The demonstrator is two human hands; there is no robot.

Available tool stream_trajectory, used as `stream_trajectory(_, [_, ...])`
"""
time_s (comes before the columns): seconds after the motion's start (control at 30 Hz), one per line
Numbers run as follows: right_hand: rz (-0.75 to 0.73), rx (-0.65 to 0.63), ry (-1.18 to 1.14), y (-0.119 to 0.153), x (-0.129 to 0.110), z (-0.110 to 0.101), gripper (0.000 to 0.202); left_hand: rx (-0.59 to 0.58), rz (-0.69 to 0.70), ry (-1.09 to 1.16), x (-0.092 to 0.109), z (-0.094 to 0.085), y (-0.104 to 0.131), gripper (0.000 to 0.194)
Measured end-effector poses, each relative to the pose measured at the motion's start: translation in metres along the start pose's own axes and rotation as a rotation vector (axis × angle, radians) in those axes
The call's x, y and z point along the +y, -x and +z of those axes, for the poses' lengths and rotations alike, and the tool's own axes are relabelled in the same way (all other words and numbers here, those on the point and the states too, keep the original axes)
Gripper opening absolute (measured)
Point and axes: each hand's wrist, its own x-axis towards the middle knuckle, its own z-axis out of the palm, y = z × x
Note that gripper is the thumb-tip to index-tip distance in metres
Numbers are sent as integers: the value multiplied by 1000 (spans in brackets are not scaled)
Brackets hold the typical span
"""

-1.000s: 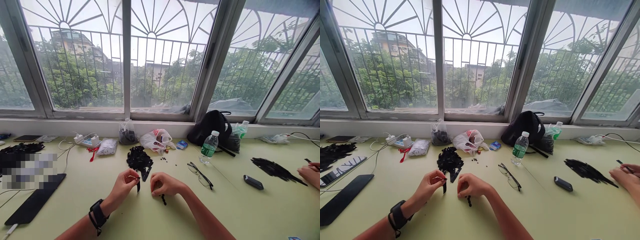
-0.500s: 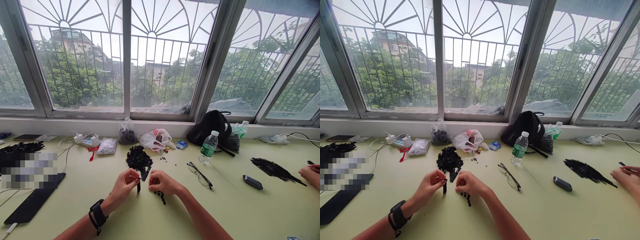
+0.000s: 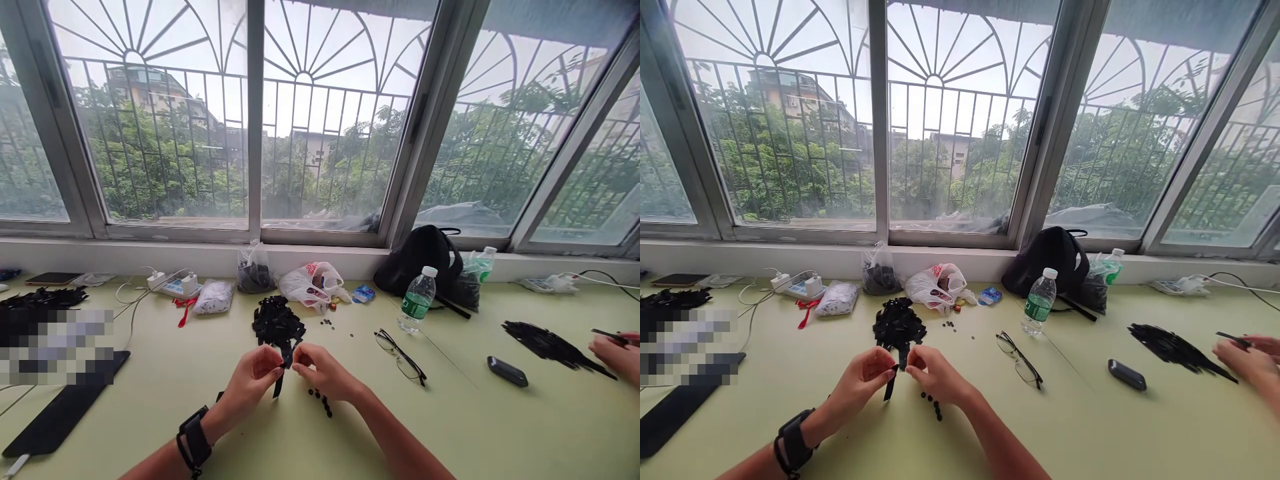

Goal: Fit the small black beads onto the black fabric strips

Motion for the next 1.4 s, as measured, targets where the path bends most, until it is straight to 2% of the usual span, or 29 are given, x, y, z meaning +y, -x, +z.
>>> stream_trajectory(0.23, [0,55,-412,-7,1,12,25,-49,49,-18,4,3,1,12])
stream_trajectory(0.43, [-5,26,-568,-8,-2,19,28,-75,83,13,4,7,3,14])
stream_trajectory(0.77, [18,89,-649,-9,-4,20,30,8,96,-153,8,7,6,15])
stream_trajectory(1.13, [31,53,-683,-8,-12,18,35,28,134,-162,9,6,5,13])
stream_trajectory(1.4, [35,34,-691,-7,-14,17,36,27,233,-307,15,4,4,11])
